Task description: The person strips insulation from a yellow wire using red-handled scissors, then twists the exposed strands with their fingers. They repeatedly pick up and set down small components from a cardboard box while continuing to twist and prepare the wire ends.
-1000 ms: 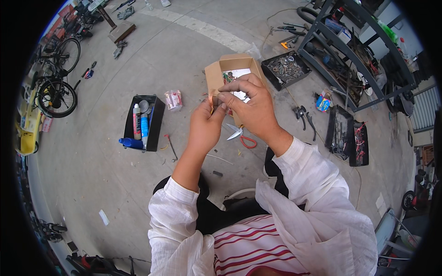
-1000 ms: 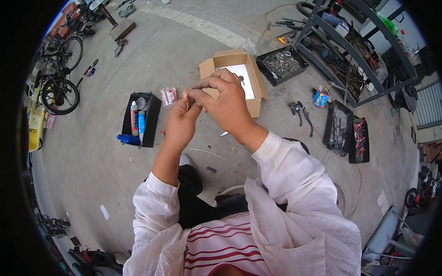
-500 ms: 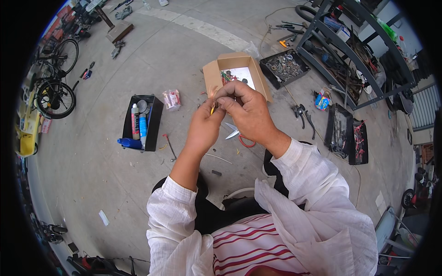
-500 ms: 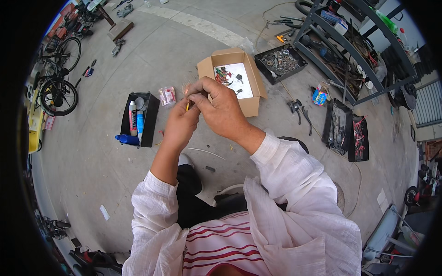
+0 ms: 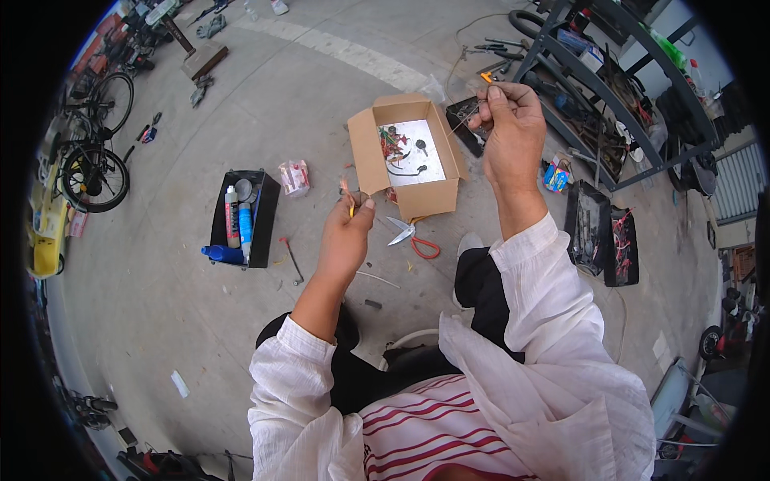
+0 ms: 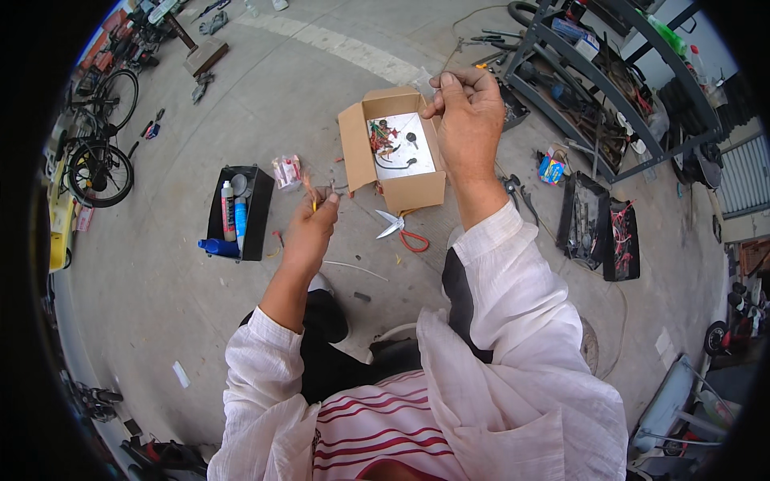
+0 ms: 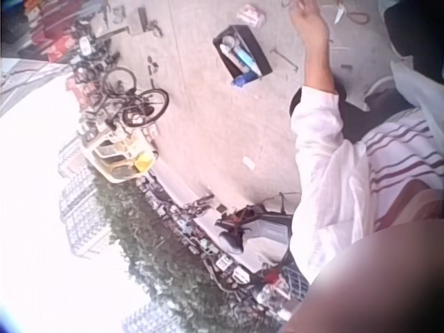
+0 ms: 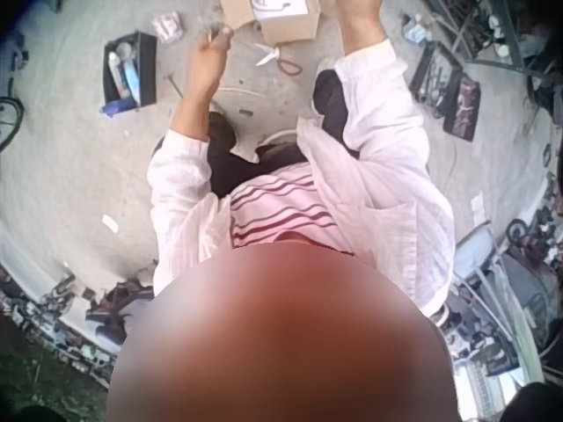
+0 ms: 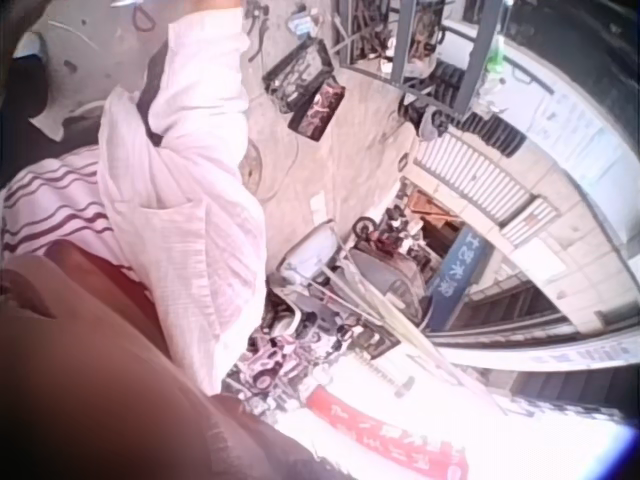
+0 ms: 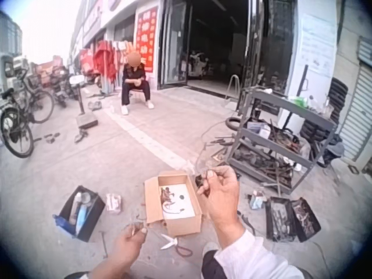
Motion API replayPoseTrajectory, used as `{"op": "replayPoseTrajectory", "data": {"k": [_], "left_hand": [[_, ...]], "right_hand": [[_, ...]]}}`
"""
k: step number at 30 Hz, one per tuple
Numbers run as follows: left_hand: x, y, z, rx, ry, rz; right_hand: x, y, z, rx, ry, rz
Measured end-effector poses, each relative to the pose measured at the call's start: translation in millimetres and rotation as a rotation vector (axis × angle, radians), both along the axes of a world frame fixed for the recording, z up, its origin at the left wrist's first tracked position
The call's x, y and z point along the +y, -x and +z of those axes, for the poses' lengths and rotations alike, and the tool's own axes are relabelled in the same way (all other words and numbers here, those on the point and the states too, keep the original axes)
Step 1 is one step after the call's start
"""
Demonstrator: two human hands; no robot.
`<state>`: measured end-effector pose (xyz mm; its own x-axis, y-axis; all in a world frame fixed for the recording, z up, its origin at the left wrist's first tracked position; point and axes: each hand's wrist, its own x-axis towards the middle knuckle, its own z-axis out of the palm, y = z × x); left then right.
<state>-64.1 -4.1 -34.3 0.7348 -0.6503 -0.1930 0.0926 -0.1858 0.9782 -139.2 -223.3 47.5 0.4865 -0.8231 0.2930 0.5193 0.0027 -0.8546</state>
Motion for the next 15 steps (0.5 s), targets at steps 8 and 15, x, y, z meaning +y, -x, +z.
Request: {"op": "replayPoseTrajectory", "data": {"k": [8,15], "left_hand": [[-9.2,-6.4,37.0,0.526,0.362,0.023],[-11.6,-1.8,40.6,0.582,0.389,-0.001]], "right_hand": [[61.2,-3.8,-37.4,0.567,0.447,0.375],[68.1,-10.0,-43.3,0.528,0.348,0.378]]}}
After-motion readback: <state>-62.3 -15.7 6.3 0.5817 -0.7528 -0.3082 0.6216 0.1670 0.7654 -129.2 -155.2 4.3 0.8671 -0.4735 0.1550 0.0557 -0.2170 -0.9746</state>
